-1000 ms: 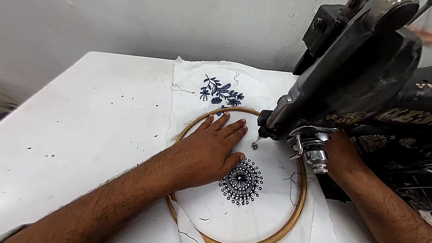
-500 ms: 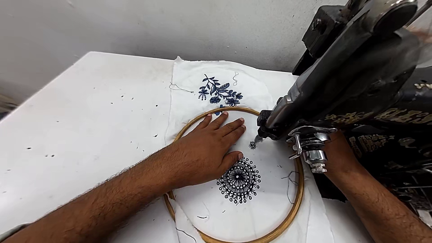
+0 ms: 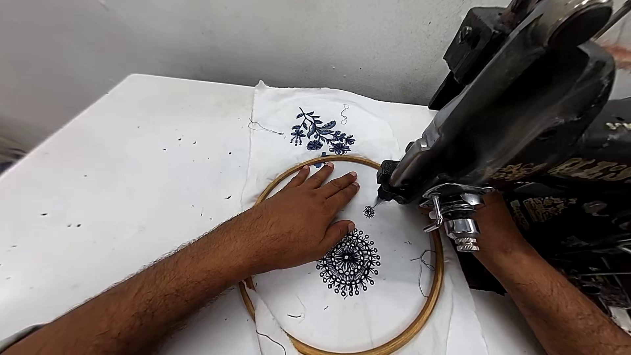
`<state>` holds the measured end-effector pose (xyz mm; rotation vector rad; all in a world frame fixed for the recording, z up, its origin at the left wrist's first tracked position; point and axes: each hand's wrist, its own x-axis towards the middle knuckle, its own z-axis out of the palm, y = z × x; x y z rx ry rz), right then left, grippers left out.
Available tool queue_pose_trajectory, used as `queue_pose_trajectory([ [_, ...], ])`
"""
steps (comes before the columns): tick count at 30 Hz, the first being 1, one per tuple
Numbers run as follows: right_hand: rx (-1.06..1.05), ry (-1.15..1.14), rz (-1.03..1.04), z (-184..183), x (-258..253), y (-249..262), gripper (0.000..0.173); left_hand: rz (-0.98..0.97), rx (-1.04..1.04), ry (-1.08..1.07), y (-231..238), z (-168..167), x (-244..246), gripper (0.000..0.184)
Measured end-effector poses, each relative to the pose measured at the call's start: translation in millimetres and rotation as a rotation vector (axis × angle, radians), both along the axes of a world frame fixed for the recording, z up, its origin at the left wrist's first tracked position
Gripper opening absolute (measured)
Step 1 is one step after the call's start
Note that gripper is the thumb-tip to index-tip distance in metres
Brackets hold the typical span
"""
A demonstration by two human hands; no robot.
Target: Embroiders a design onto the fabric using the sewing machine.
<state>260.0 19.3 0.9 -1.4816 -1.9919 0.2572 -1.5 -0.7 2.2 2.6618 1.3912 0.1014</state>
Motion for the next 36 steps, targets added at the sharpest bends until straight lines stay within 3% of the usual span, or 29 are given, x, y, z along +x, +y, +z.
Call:
queue_pose_trajectory([
  [5, 0.076, -0.084, 0.043, -4, 3, 4, 0.017, 0.015, -0.007, -0.003, 1, 1, 0, 0.064],
  [13, 0.017, 0.04, 0.026, -4, 1, 4, 0.019, 0.015, -0.02, 0.005, 0, 2, 0, 0.064],
  [36, 0.024, 0.063, 0.056, -8, 4, 2, 0.02, 0.015, -0.005, -0.009, 3, 0, -2, 0.064],
])
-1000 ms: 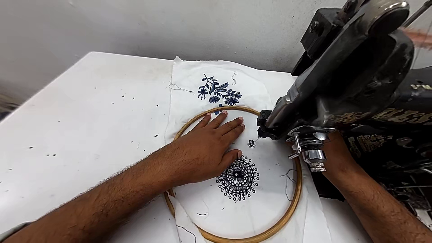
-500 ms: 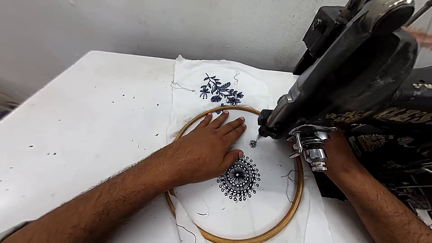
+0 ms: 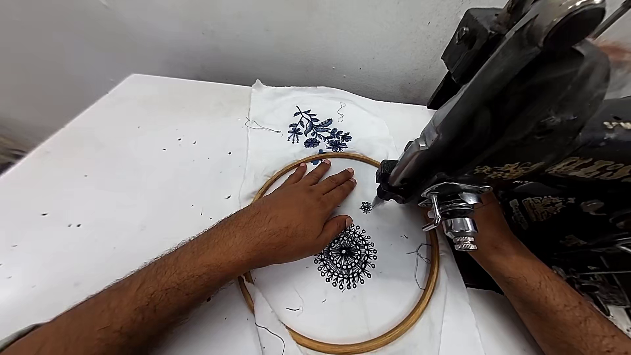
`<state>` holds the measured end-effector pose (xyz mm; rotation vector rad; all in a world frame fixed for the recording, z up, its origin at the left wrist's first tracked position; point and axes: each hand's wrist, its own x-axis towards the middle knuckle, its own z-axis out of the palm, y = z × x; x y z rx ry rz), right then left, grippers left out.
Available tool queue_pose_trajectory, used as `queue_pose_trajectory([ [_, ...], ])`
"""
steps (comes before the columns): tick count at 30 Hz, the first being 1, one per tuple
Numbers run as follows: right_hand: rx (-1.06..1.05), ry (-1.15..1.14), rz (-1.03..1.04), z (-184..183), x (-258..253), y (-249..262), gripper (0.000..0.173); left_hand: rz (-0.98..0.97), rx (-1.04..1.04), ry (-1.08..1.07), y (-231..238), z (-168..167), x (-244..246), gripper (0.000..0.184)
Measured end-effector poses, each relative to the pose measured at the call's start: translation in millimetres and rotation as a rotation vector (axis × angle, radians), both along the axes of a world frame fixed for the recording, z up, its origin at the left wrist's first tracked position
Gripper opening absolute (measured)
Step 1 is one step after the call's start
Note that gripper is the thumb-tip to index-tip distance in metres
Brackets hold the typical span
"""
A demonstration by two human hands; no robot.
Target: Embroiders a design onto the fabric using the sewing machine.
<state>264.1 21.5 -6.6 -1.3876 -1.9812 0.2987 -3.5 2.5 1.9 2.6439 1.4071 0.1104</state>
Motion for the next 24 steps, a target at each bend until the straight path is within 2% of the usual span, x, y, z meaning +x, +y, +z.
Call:
queue_pose_trajectory([
  [5, 0.01, 0.03, 0.006, 2.3, -1.5, -0.1, 0.02, -0.008, -0.002, 0.004, -1.6, 0.1, 1.4, 0.064],
  [11, 0.042, -0.106, -0.003, 2.8, -1.0, -0.1, 0.018, 0.001, -0.014, 0.006, -0.5, 1.2, 0.5, 0.064],
  [19, 0.027, 0.023, 0.002, 0.2, -0.9, -0.7, 0.022, -0.014, -0.006, 0.008, -0.8, 0.6, -0.3, 0.064],
  [24, 0.058, -0.064, 0.008, 0.6, 0.3, -0.9, 0.021, -0.002, -0.004, -0.003, 0.5, -1.1, 0.7, 0.064],
])
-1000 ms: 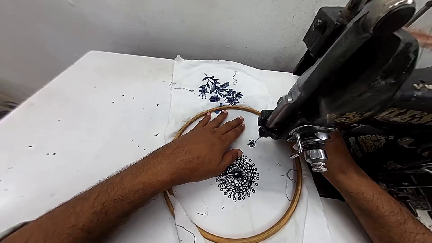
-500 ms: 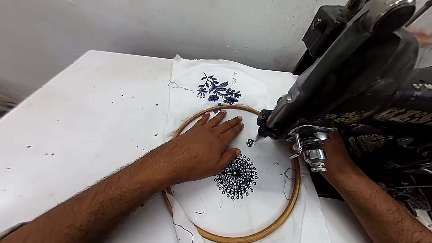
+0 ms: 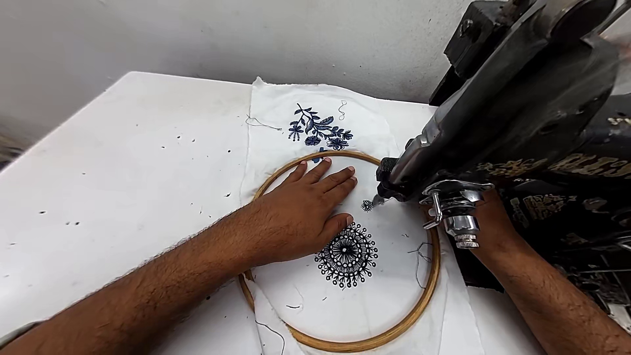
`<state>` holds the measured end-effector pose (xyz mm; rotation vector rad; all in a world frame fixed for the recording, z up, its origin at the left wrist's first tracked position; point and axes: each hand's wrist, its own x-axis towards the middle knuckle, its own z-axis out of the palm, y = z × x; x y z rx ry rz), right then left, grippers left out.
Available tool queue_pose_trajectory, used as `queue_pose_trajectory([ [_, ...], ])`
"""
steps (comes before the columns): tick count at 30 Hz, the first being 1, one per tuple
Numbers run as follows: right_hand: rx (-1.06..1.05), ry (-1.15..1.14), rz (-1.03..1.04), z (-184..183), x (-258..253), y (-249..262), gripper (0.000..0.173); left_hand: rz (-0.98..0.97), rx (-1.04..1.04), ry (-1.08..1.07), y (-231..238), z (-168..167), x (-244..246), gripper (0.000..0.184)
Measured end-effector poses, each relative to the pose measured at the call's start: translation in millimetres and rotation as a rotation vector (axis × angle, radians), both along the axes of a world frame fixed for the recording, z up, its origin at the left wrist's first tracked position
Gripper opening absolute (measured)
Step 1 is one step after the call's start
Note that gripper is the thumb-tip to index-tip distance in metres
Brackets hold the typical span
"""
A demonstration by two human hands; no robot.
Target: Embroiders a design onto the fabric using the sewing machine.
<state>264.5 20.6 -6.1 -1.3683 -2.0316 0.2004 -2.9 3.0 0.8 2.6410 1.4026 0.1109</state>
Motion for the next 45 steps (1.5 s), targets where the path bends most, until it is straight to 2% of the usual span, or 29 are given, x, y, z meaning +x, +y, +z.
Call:
queue_pose_trajectory([
  [16, -0.019, 0.075, 0.005, -3.8, -0.6, 3.1, 0.02, -0.001, -0.005, -0.003, 0.6, 1.0, -1.3, 0.064],
  [24, -0.027, 0.005, -0.027, -0.2, -1.2, 1.5, 0.019, 0.002, -0.001, -0.012, 1.0, -0.8, 0.3, 0.064],
  [28, -0.032, 0.085, 0.003, -4.3, -0.6, 2.9, 0.022, 0.007, -0.01, -0.001, 1.3, 0.4, -1.7, 0.064],
  [33, 0.027, 0.036, 0.022, -4.6, 0.4, 5.0, 0.021, 0.017, -0.009, -0.022, 2.1, -0.6, 0.1, 0.063],
  [45, -0.019, 0.016, -0.021, -2.6, 0.5, 2.9, 0.022, 0.017, -0.015, -0.012, 2.9, 0.8, 1.1, 0.063],
])
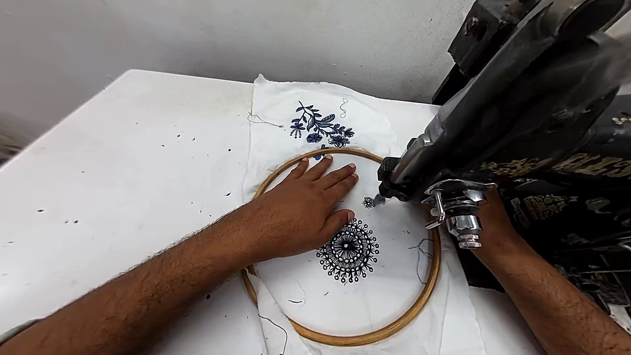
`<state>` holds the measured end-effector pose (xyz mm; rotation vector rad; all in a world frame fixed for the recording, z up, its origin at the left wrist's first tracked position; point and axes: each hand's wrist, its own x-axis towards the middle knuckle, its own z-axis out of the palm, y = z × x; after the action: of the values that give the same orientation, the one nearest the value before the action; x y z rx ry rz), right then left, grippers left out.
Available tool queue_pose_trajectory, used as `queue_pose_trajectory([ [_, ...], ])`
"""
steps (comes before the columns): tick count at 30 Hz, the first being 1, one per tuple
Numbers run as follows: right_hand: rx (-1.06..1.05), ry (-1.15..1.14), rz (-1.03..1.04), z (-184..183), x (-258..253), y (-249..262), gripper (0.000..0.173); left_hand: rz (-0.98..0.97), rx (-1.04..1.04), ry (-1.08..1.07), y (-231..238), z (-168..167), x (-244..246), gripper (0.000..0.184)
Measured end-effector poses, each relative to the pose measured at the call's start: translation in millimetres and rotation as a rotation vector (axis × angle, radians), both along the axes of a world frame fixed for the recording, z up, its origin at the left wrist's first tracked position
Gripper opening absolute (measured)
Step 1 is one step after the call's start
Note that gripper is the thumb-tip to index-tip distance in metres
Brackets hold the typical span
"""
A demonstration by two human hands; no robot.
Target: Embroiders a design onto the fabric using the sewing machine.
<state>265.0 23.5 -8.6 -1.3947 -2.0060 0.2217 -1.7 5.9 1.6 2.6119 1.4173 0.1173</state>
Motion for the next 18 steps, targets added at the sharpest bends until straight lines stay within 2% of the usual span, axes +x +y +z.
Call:
queue_pose_trajectory([
  [11, -0.07, 0.058, -0.033, 2.5, -2.4, -0.6, 0.019, -0.004, 0.011, -0.012, 1.2, -3.1, -0.4, 0.063],
  [15, 0.025, 0.037, 0.024, -3.6, 0.0, 1.3, 0.022, -0.005, 0.006, -0.004, 0.0, -1.1, -1.2, 0.063],
  [18, -0.013, 0.055, 0.026, -2.4, 1.4, 0.3, 0.023, -0.001, 0.012, -0.016, 2.2, -3.8, -1.0, 0.063],
])
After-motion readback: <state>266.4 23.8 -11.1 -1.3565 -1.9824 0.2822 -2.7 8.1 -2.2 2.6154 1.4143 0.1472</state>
